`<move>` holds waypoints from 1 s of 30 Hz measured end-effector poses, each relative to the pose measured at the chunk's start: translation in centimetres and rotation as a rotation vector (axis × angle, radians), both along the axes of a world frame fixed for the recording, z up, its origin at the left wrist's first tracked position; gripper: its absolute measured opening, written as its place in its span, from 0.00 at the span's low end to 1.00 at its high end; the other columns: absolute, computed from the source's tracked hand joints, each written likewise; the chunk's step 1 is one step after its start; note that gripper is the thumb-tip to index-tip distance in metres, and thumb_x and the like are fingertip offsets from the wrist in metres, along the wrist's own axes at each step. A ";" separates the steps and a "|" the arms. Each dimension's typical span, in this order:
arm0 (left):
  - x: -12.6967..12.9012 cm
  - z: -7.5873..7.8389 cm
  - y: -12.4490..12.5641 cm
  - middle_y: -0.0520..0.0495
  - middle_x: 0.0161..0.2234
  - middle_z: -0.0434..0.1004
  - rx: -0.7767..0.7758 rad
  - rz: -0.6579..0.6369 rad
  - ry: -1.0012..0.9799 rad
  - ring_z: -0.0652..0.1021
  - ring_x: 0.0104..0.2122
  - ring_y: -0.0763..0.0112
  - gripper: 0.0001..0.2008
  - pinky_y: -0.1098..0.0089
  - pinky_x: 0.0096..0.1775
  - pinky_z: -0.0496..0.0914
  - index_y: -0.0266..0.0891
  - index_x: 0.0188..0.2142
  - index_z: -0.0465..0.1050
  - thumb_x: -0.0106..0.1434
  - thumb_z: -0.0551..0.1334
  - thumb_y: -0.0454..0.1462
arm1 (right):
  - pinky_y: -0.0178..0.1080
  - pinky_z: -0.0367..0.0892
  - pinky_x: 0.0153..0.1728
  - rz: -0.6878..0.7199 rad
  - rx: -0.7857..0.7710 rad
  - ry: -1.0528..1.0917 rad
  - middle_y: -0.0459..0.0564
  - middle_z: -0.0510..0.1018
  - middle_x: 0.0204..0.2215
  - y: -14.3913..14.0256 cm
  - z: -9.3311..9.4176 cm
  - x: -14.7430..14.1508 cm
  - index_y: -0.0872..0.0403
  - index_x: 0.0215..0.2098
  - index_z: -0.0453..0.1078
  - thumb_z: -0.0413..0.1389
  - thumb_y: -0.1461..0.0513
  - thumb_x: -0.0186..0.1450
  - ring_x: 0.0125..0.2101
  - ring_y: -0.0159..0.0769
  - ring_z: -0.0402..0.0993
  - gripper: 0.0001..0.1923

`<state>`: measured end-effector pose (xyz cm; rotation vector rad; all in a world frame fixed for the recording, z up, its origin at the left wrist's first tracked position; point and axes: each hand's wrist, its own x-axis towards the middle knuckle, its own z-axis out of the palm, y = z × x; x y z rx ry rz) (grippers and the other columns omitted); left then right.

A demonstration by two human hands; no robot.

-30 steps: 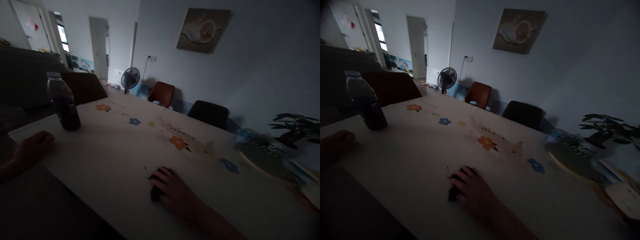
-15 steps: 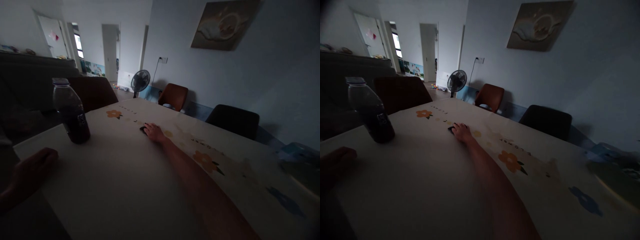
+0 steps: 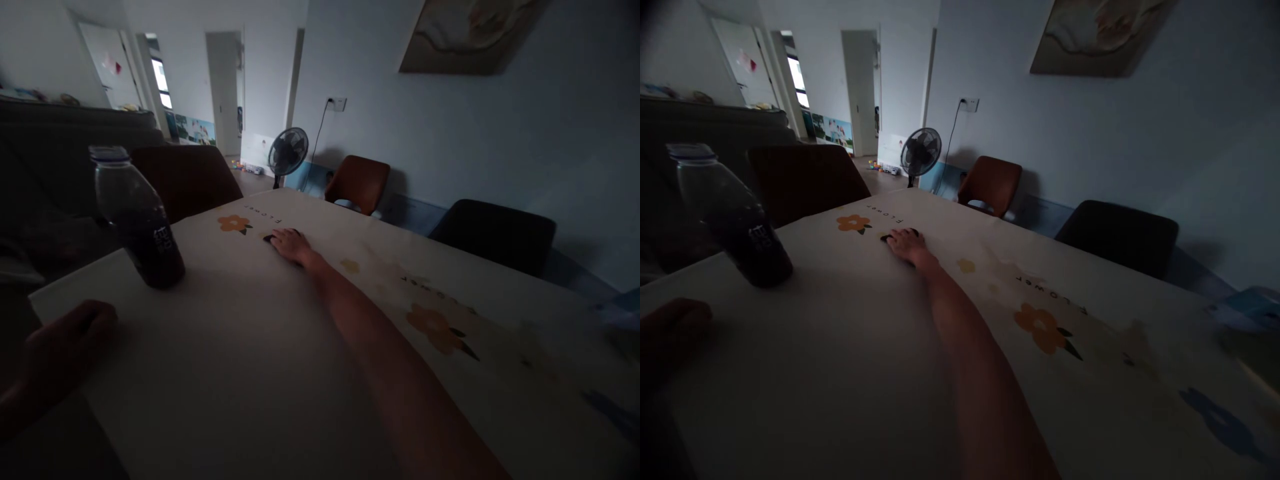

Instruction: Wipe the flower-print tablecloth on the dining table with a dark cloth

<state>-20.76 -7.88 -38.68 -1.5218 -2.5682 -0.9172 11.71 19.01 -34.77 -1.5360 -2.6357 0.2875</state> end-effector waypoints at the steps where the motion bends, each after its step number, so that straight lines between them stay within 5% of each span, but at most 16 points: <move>1: 0.8 0.9 0.0 0.52 0.28 0.77 0.004 0.022 -0.075 0.77 0.31 0.60 0.20 0.63 0.33 0.70 0.48 0.27 0.70 0.53 0.48 0.56 | 0.57 0.44 0.67 0.058 -0.004 -0.001 0.47 0.54 0.69 -1.3 0.0 -0.3 0.50 0.70 0.55 0.39 0.55 0.77 0.68 0.46 0.46 0.25; 5: 2.7 3.1 0.1 0.50 0.29 0.75 -0.006 0.023 -0.185 0.76 0.33 0.60 0.19 0.64 0.36 0.67 0.45 0.26 0.68 0.48 0.49 0.53 | 0.51 0.42 0.68 0.281 -0.003 0.003 0.40 0.54 0.69 -8.1 0.3 -0.6 0.46 0.70 0.56 0.40 0.56 0.77 0.69 0.42 0.44 0.25; 9: 2.7 3.3 0.1 0.49 0.30 0.73 -0.026 -0.004 -0.155 0.74 0.33 0.64 0.16 0.68 0.36 0.63 0.41 0.29 0.68 0.52 0.50 0.49 | 0.50 0.42 0.67 0.440 0.018 0.015 0.42 0.55 0.69 -15.5 0.4 1.6 0.48 0.70 0.57 0.42 0.55 0.77 0.69 0.41 0.43 0.25; 14: 2.0 2.7 0.1 0.49 0.30 0.72 -0.056 -0.070 -0.075 0.71 0.33 0.67 0.13 0.72 0.34 0.59 0.39 0.33 0.69 0.60 0.51 0.44 | 0.50 0.41 0.67 0.541 0.034 0.072 0.44 0.59 0.67 -24.6 0.2 7.7 0.49 0.68 0.59 0.45 0.54 0.76 0.68 0.41 0.43 0.24; 21: 2.7 3.5 -0.2 0.48 0.33 0.71 -0.091 -0.087 -0.049 0.68 0.34 0.69 0.13 0.74 0.33 0.55 0.36 0.37 0.71 0.65 0.52 0.41 | 0.58 0.41 0.69 0.476 -0.063 0.002 0.45 0.58 0.67 -36.4 0.7 16.7 0.46 0.69 0.57 0.52 0.58 0.72 0.69 0.45 0.41 0.28; 26: 3.5 4.4 -0.5 0.48 0.34 0.71 -0.122 -0.076 -0.061 0.68 0.34 0.69 0.13 0.74 0.33 0.55 0.34 0.37 0.72 0.67 0.52 0.40 | 0.62 0.49 0.67 0.562 -0.029 0.064 0.42 0.59 0.66 -39.7 -0.5 19.5 0.37 0.73 0.43 0.55 0.56 0.70 0.69 0.48 0.45 0.38; 30: 3.7 4.6 -0.5 0.48 0.34 0.71 -0.129 -0.071 -0.074 0.68 0.35 0.69 0.12 0.74 0.34 0.55 0.35 0.39 0.72 0.67 0.53 0.40 | 0.59 0.46 0.68 0.546 -0.101 0.040 0.41 0.60 0.66 -38.4 0.5 16.9 0.39 0.72 0.49 0.53 0.56 0.73 0.69 0.45 0.45 0.31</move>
